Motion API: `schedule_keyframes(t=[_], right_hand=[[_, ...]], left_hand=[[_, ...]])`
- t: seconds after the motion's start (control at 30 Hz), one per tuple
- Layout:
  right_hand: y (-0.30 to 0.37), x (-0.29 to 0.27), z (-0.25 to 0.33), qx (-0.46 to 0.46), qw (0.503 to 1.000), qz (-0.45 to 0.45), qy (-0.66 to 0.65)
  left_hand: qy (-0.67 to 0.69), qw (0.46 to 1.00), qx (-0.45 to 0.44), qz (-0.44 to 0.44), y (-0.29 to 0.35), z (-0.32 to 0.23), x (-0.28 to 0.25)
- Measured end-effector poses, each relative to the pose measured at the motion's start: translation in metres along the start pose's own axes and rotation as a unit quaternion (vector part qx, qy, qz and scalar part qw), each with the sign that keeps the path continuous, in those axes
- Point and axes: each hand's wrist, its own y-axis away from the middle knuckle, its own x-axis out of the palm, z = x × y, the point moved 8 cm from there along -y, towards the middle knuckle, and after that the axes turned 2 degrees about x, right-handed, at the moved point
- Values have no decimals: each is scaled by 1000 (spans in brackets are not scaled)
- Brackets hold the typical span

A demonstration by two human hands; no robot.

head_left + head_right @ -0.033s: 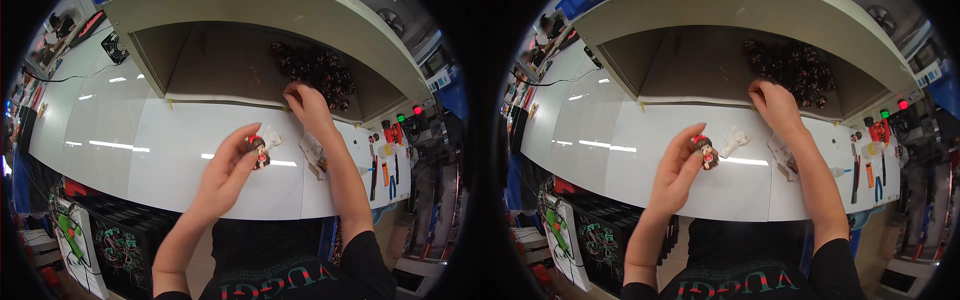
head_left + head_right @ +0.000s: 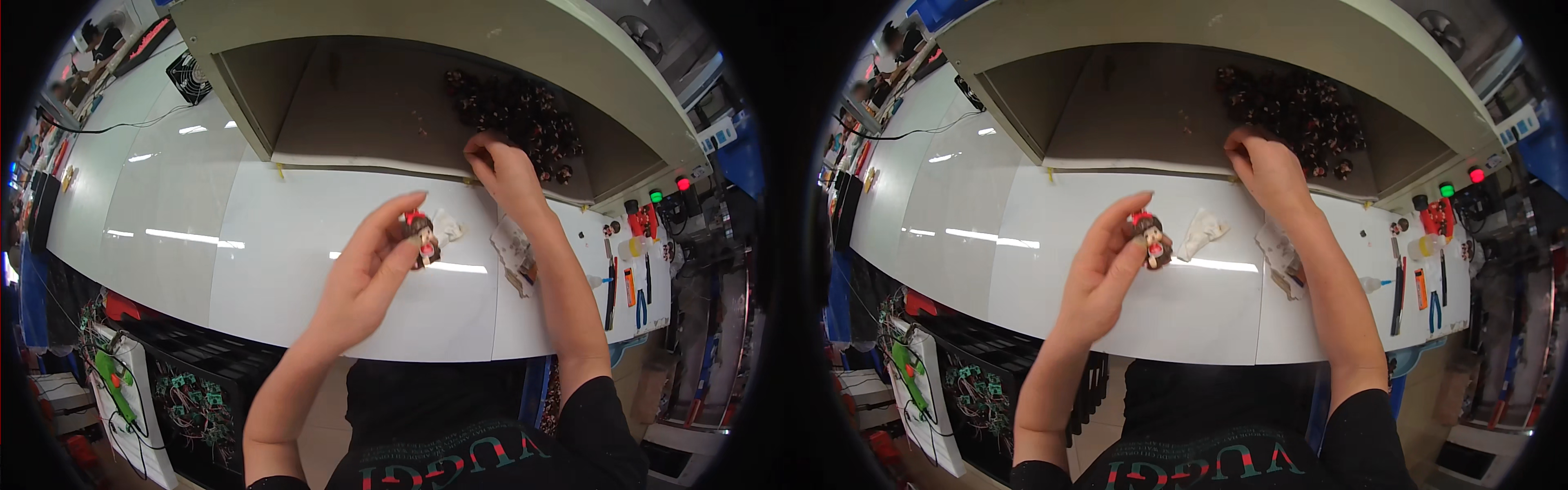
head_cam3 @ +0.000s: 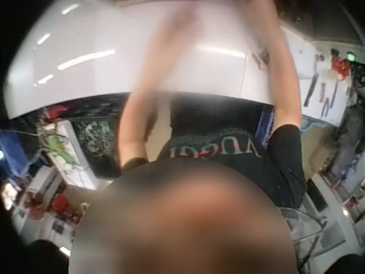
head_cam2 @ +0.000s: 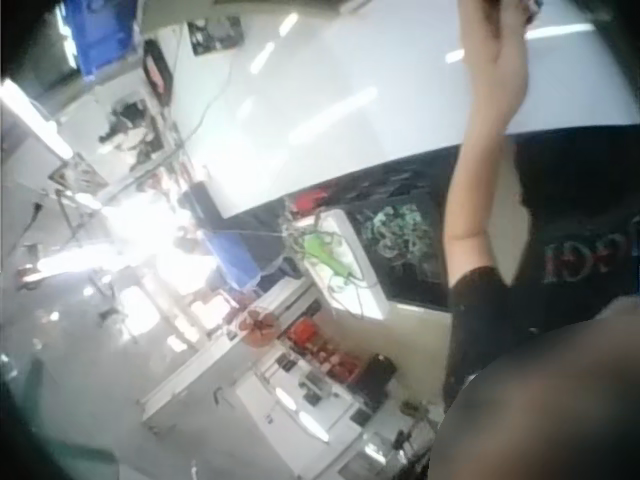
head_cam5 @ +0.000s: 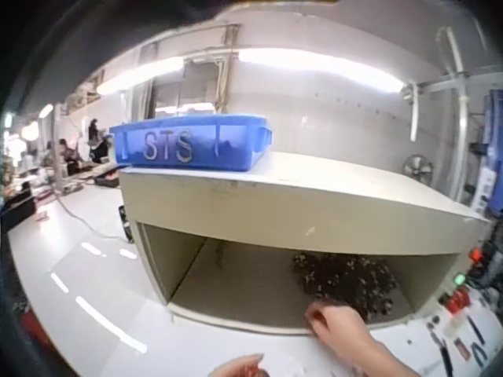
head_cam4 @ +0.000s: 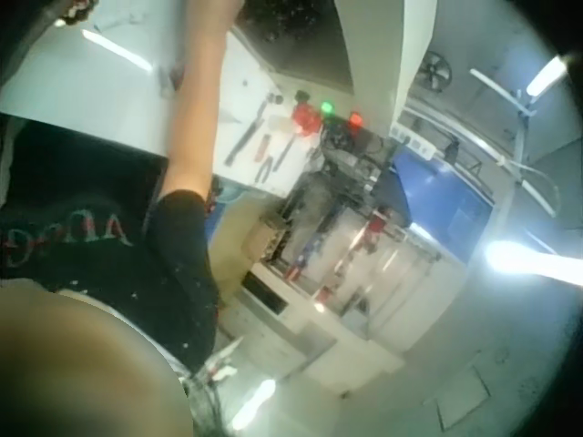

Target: The person applies glue from a bottle to small figurine parts and assembles them together by hand.

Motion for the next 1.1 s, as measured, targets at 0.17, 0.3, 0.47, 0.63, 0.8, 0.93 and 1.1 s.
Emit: schedule_keyframes(t=[0.17,0.3,0.47,0.63,0.8,0.93,1.1], right_hand=[[-59,24,-14,-52,997,-16,46],[-127,52,-29,-51,996,-10,68],[-196,117,-40,-123,975,129,130],[-227,159,-68,-107,965,206,117],[-238,170,-70,-100,960,240,101],[-234,174,-65,-111,959,238,106],[-210,150,-48,-131,965,171,147]], left_hand=[[-11,1000,15,-24,-58,16,-55],[-98,994,45,-26,-87,41,-85],[-167,984,58,-32,-120,66,-120],[-156,984,74,-41,-142,80,-139],[-139,988,59,-42,-151,87,-146],[-142,987,64,-42,-149,87,-146],[-158,983,75,-54,-135,69,-134]])
